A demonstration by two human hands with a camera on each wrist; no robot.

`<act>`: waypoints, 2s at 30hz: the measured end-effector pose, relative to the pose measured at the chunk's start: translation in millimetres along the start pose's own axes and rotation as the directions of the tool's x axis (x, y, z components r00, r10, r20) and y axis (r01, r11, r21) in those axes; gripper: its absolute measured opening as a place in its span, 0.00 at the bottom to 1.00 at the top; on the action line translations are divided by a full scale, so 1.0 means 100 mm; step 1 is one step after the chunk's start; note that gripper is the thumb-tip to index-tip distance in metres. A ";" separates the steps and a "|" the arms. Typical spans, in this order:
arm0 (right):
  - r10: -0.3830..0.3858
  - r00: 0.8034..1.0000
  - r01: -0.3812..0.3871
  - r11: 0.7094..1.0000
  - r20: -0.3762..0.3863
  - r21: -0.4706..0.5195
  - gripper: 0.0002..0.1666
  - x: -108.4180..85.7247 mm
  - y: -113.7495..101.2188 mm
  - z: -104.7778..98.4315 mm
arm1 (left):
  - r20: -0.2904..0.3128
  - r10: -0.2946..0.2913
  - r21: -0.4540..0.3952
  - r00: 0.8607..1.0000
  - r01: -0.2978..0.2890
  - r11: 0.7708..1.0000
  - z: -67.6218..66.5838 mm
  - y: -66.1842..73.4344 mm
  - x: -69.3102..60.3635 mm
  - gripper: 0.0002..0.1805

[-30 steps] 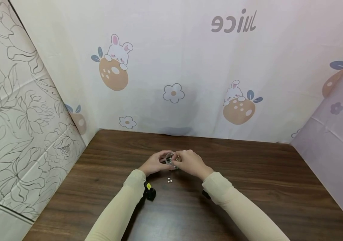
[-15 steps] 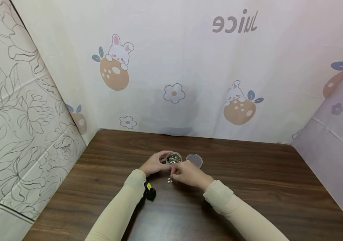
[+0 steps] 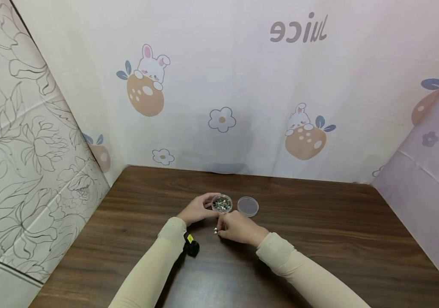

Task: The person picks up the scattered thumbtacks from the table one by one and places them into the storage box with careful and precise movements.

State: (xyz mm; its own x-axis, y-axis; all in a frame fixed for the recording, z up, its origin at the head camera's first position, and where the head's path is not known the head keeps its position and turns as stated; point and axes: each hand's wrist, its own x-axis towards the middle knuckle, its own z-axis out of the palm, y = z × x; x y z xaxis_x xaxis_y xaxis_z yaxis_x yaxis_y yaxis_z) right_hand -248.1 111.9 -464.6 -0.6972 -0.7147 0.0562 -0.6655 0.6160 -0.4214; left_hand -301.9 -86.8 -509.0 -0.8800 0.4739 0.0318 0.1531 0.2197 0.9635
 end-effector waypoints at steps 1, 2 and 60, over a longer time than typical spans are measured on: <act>0.001 1.000 -0.001 1.000 -0.002 -0.007 0.05 0.00 0.00 0.00 | -0.002 -0.005 0.001 1.000 0.005 1.000 0.00 0.00 0.00 0.37; 0.003 1.000 -0.003 1.000 -0.003 -0.012 0.05 0.00 0.00 0.01 | -0.004 -0.008 0.001 1.000 0.008 1.000 0.00 0.00 0.00 0.37; 0.068 0.992 -0.059 0.994 -0.104 0.089 0.05 -0.08 0.18 -0.30 | -0.018 -0.018 -0.002 1.000 0.018 1.000 0.03 0.19 -0.09 0.38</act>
State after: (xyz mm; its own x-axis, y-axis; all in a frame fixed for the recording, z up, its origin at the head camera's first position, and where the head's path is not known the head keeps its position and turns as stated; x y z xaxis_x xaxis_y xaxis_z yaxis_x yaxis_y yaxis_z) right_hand -262.6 138.6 -445.8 -0.7649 -0.6328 0.1206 -0.5965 0.6252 -0.5033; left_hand -290.0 -84.3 -492.2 -0.8904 0.4548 0.0191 0.1366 0.2268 0.9643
